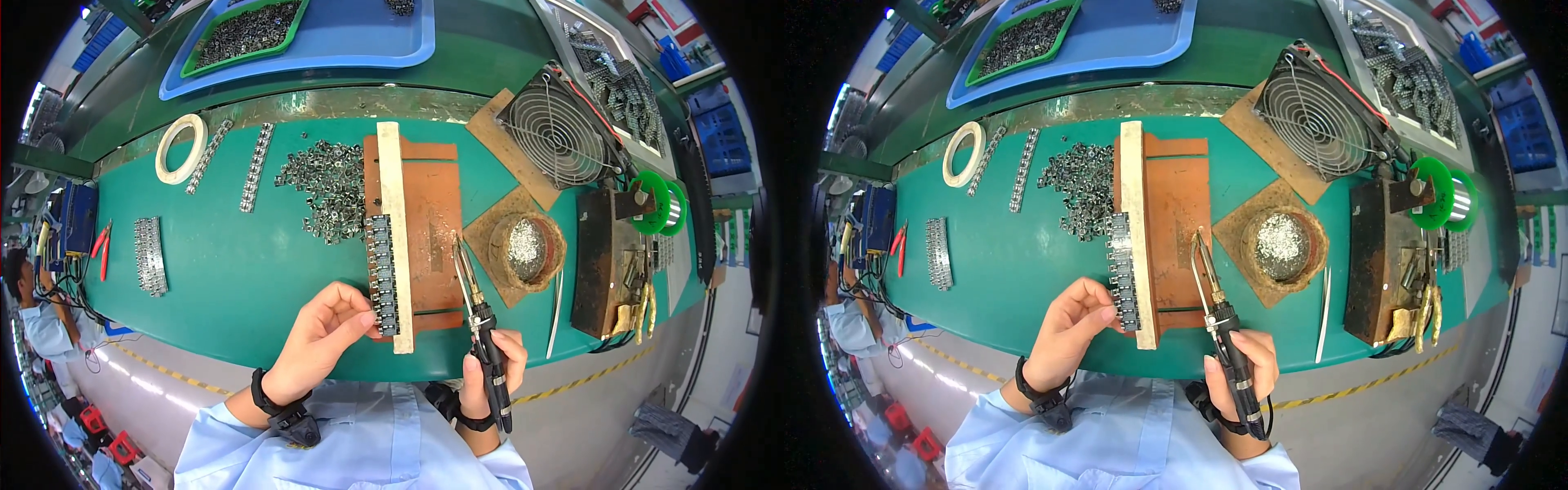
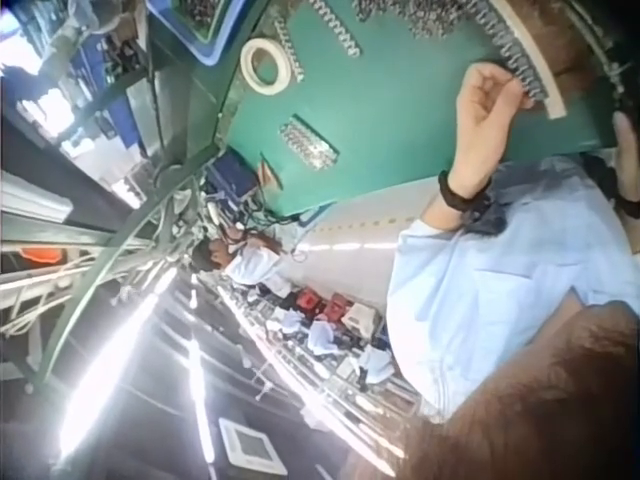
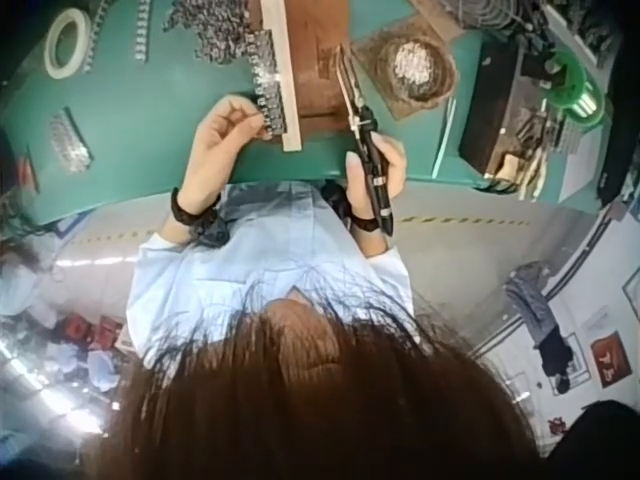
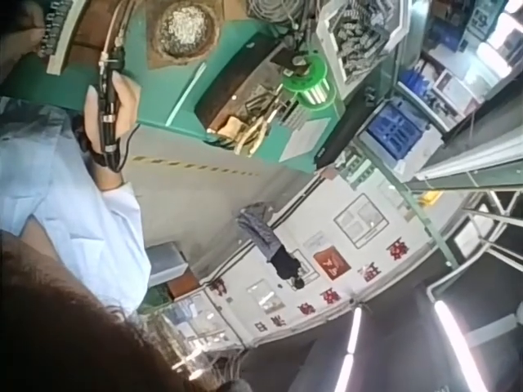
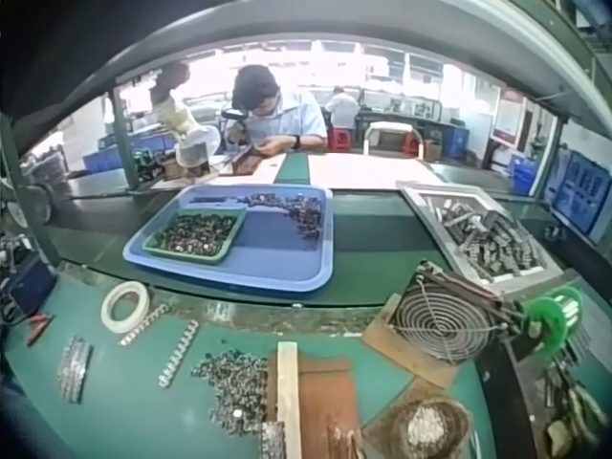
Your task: The person picks up a metal component by hand, places it onto a circuit board, and solders it using a soldering iron. This process is repeated for several components before the person picks up a strip of components and sets it aside.
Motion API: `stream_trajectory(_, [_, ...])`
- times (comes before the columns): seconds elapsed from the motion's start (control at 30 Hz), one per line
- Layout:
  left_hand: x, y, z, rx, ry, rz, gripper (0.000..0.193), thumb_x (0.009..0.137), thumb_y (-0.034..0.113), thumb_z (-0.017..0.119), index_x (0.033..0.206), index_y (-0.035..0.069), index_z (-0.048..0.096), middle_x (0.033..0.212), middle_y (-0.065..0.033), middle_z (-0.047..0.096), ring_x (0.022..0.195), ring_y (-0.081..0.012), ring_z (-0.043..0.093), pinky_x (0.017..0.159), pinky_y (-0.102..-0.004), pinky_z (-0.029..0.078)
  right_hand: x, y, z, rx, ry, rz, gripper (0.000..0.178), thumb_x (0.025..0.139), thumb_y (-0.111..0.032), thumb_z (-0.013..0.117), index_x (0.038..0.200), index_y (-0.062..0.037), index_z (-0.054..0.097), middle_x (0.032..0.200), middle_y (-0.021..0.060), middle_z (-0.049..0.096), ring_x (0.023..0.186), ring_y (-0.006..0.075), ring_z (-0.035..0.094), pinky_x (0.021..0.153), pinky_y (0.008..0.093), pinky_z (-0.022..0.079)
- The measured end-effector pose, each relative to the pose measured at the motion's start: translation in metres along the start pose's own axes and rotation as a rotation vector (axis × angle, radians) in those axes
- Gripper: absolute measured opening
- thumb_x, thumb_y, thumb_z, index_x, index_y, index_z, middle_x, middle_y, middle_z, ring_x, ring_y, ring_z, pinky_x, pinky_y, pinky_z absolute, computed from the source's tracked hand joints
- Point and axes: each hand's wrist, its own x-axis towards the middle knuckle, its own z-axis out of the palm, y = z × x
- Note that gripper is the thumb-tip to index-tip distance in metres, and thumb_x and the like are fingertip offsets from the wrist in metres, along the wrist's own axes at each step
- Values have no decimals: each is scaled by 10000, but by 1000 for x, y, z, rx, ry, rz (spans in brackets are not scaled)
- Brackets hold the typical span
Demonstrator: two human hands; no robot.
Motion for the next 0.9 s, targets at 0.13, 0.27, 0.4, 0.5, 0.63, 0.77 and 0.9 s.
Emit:
stream_trajectory(0.13, [-1,0,0,-19,0,0,79,867,57,530,910,19,477,854,-39,560,795,-112,566,736,-229,452,-3,1,-1,-1,-20,15,364,720,-112,664,1026,-13,493,858,126,526,724,186,524,649,280,431])
stream_trajectory(0.27, [-2,3,0,0,-12,-22,75,864,58,535,898,8,489,856,-45,568,799,-114,572,741,-231,454,-4,1,-1,-12,-54,49,402,755,-202,653,1059,-27,456,884,109,477,764,166,486,689,275,403])
stream_trajectory(0.4, [-2,4,1,40,32,-38,81,838,75,566,849,28,501,792,-36,569,736,-119,578,708,-248,467,-2,-1,-1,-11,-49,51,403,753,-204,654,1057,-27,456,879,110,477,756,164,485,684,272,402])
stream_trajectory(0.5, [-2,4,-2,35,12,-41,78,836,68,565,854,18,508,810,-46,577,752,-121,581,716,-261,476,-3,0,-1,-17,-44,46,400,752,-203,654,1052,-26,457,873,108,477,724,157,481,671,269,399])
stream_trajectory(0.63, [-2,3,-5,-4,-6,-50,71,836,56,560,857,12,508,822,-53,581,768,-123,584,734,-266,481,-9,2,-7,60,-49,104,419,743,-233,662,1046,-28,456,872,112,477,661,142,462,638,250,383])
stream_trajectory(0.77, [-2,4,-6,-25,-24,-78,60,839,43,551,859,5,509,829,-57,583,778,-123,583,747,-267,484,-15,-1,-17,86,-28,90,437,723,-288,676,1008,-34,464,790,86,488,613,136,440,635,281,361])
stream_trajectory(0.9, [-1,5,-6,-37,-33,-75,58,839,38,549,866,2,513,829,-59,583,781,-122,582,740,-254,478,-14,-13,-30,195,-143,-88,430,659,-235,730,974,-24,527,747,102,562,663,199,517,608,347,395])
